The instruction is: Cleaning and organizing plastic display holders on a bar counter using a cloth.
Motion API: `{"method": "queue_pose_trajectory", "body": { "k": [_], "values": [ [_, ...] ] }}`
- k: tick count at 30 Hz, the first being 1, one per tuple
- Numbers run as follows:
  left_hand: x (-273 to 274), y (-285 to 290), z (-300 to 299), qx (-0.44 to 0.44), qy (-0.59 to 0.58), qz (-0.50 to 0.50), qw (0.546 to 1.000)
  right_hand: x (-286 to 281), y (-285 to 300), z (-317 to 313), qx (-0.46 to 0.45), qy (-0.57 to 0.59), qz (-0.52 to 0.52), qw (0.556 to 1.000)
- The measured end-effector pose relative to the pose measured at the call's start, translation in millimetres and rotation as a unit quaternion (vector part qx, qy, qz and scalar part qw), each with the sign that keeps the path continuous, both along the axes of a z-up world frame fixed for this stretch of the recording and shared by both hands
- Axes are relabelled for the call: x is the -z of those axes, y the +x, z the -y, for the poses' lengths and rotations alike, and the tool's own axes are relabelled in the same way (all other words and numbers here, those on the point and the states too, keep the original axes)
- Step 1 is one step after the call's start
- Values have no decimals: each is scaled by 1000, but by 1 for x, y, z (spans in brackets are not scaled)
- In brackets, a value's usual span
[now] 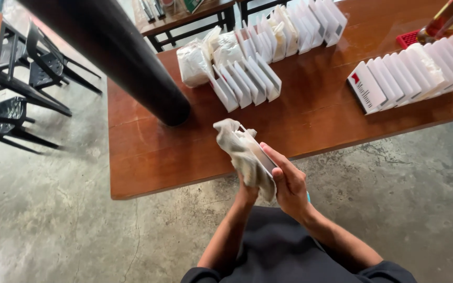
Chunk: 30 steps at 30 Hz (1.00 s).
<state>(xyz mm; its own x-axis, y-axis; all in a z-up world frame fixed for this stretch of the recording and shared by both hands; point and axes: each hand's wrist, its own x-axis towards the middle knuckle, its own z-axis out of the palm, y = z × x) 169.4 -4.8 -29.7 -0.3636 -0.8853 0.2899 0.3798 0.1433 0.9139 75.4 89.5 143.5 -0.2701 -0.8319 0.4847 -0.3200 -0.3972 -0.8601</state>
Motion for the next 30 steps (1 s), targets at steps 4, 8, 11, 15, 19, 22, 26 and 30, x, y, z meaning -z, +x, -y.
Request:
{"method": "queue_pose_trajectory", "body": {
  "k": [4,8,11,15,19,22,26,30],
  "values": [
    [38,15,36,25,-21,7,999,8,10,-3,-29,2,-3,1000],
    [-24,40,41,78,-53,15,995,39,-11,4,-78,0,154,985],
    [-83,52,24,124,-72,21,989,43,-34,14,-24,14,265,964],
    [-107,36,-27,61,-90,-54,993,45,-56,30,95,-7,166,982],
    [-82,11,-46,42,81,-230,969,8,-39,30,20,-3,166,986],
    [-88,3,-52,36,-46,82,995,2,-48,34,4,-6,195,981],
    [-105,-17,-39,71,-278,154,945,8,-62,35,-120,60,313,940],
    [-124,-33,-13,35,-347,148,926,11,-72,25,-154,89,261,949]
  ]
}}
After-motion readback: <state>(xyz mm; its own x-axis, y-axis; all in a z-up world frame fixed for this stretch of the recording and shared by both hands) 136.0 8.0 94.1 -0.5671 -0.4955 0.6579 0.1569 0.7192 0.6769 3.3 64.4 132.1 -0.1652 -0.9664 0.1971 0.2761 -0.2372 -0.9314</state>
